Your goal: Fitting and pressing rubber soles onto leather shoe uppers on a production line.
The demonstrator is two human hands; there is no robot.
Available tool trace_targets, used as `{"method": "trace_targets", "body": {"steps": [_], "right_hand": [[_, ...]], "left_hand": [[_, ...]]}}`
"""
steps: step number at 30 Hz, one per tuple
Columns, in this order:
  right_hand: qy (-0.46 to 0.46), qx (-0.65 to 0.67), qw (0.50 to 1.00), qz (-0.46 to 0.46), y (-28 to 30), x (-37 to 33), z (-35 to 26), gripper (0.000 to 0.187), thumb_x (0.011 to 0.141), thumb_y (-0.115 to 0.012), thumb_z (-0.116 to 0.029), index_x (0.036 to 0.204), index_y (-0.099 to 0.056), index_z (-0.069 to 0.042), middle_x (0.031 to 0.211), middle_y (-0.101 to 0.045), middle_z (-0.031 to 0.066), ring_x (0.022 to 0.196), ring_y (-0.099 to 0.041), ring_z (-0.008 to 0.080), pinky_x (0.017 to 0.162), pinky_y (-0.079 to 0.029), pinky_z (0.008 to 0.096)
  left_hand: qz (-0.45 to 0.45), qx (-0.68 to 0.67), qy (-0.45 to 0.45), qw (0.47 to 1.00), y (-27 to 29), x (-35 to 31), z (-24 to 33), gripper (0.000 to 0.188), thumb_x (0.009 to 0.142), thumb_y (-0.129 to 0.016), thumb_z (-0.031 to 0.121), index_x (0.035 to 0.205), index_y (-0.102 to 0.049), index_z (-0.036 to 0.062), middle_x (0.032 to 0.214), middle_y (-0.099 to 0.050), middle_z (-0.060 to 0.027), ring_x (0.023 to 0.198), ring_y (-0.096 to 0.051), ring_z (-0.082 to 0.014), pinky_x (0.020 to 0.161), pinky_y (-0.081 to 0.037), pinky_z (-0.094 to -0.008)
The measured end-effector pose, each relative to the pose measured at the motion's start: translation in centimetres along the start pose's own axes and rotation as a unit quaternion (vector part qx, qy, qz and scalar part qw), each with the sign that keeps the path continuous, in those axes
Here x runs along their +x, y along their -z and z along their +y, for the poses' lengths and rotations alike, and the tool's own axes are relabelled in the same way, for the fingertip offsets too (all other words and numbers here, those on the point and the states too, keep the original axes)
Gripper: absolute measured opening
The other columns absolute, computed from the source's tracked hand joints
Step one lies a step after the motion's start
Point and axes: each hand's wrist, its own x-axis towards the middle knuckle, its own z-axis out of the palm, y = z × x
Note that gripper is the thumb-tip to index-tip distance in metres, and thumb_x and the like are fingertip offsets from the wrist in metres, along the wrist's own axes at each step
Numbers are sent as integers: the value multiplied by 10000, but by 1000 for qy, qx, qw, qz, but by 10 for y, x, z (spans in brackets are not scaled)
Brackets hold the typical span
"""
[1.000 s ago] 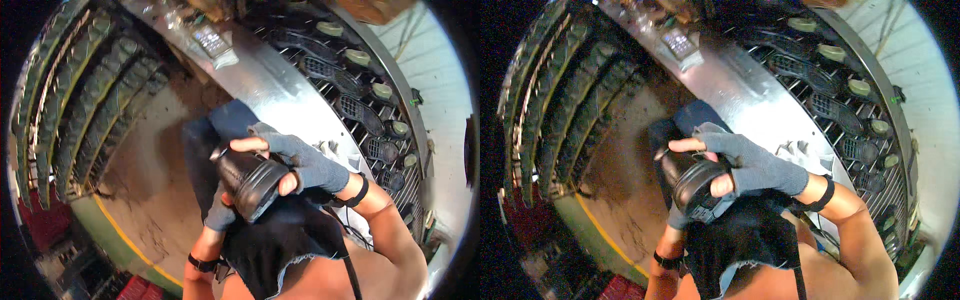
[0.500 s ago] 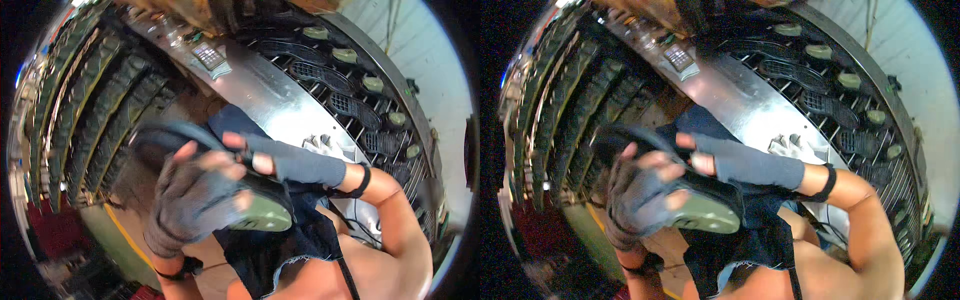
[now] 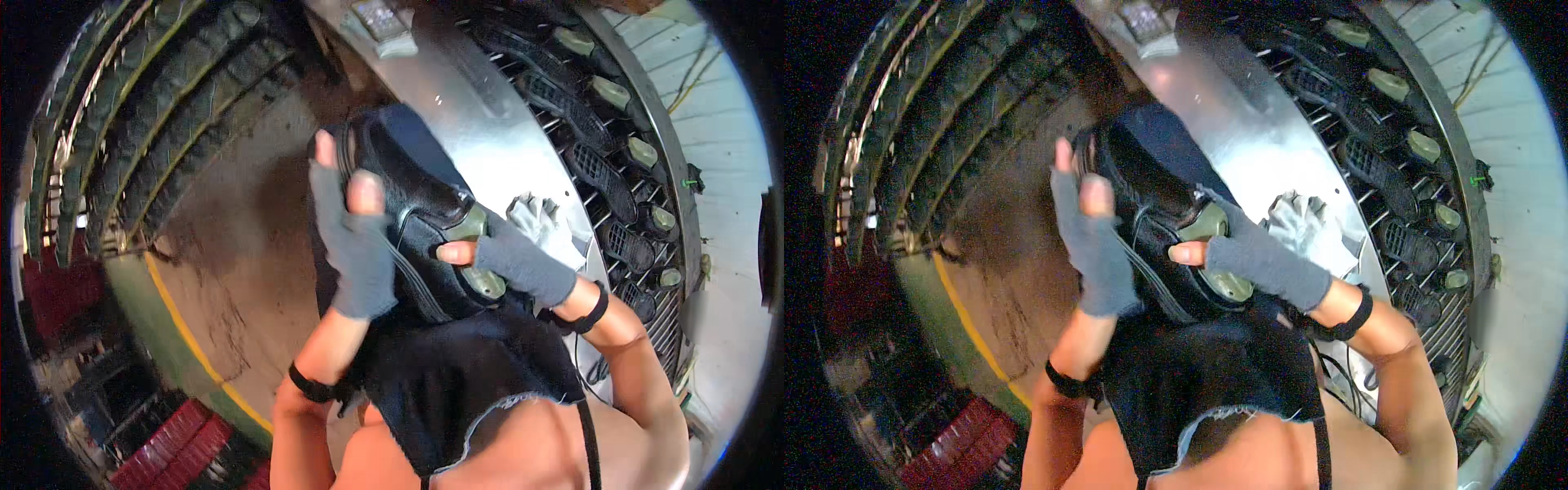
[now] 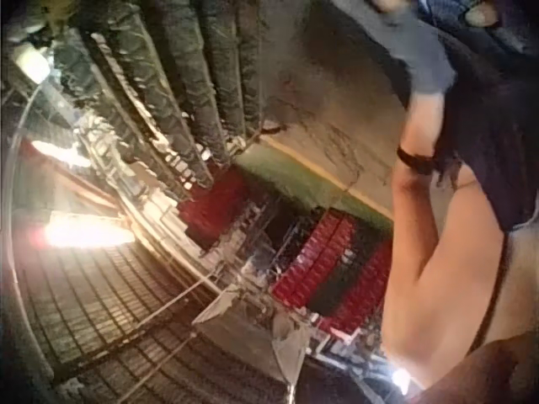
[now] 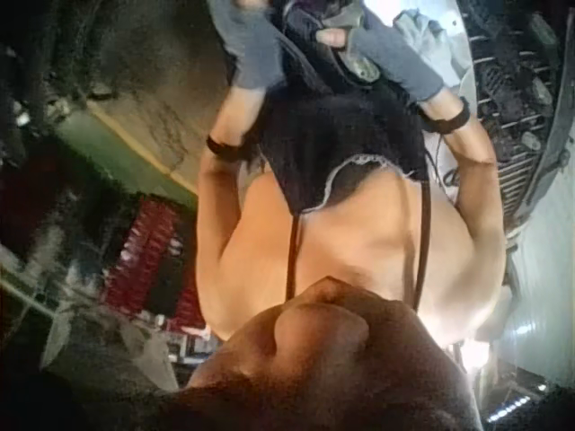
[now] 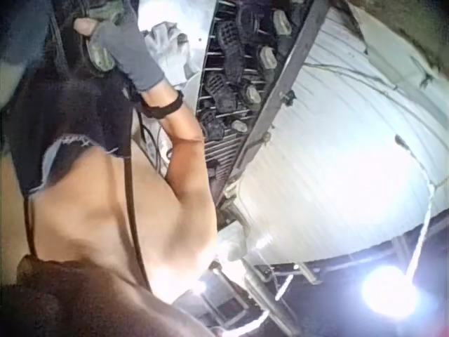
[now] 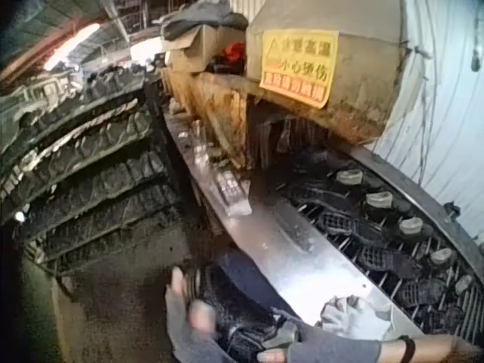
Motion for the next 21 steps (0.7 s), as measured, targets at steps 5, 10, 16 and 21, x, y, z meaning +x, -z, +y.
{"method": "trace_targets", "body": {"steps": [5,10,16,21], "right_hand": [[-5,53,991,120,26,-21,-20,237,946,-766,-277,1038,-731,-62,887,-702,-6,770,-624,89,692,-500,248],[173,144,887,404,167,-131,-23,210,960,-723,-297,1065,-700,-117,935,-695,-10,793,-653,89,690,-533,253],[137,-144,467,862,331,-365,45,796,792,-850,-324,1408,-494,32,1188,-678,149,1006,-667,263,868,-546,402],[-272,-185,521,787,356,-531,169,650,892,-697,-462,1356,-617,-13,1275,-685,194,1120,-674,308,982,-516,422]], "left_hand": [[-261,-18,-36,965,-30,39,4,758,971,-646,68,1635,-287,2,1616,-400,-194,1536,-327,-308,1260,-256,-401],[-275,-225,307,883,-42,96,-35,682,1094,-495,304,1664,-237,32,1512,-515,-173,1267,-577,-265,987,-493,-363],[-185,-53,220,956,42,47,-94,518,1108,-564,261,1533,-484,-26,1166,-660,-133,1075,-634,-201,888,-547,-347],[-164,-58,207,963,40,25,-95,453,1116,-547,299,1434,-580,-23,1117,-671,-123,1018,-644,-201,917,-535,-347]]}}
